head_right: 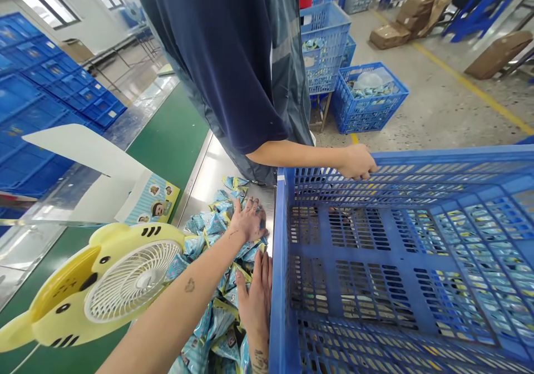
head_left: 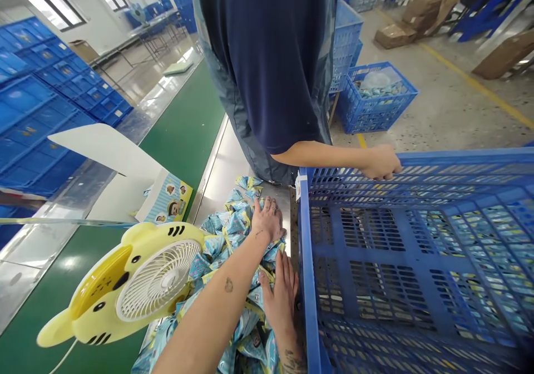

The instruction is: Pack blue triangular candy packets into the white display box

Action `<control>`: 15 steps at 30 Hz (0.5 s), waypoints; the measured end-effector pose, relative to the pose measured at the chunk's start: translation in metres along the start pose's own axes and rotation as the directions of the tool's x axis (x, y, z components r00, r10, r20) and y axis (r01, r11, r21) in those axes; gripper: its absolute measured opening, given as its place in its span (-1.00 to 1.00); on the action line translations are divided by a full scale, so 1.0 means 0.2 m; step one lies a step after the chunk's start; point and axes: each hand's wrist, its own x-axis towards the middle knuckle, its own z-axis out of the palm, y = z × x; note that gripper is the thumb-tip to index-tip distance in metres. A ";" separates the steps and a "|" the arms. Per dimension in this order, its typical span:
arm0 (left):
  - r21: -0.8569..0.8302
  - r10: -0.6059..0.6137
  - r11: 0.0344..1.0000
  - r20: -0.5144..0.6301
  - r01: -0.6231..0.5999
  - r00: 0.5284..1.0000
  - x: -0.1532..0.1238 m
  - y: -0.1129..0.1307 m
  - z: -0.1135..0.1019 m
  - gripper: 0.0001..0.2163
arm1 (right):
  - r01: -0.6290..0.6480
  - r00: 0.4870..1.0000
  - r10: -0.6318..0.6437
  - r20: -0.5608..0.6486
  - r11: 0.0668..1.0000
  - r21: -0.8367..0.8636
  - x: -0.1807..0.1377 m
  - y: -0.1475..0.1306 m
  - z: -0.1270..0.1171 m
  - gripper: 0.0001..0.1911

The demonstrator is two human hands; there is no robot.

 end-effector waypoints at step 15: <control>-0.662 -0.374 0.749 -0.409 0.011 0.832 -1.18 0.24 0.04 -0.65 | -0.033 0.986 0.054 -0.159 0.991 0.131 -0.18 0.05 -0.11 -0.08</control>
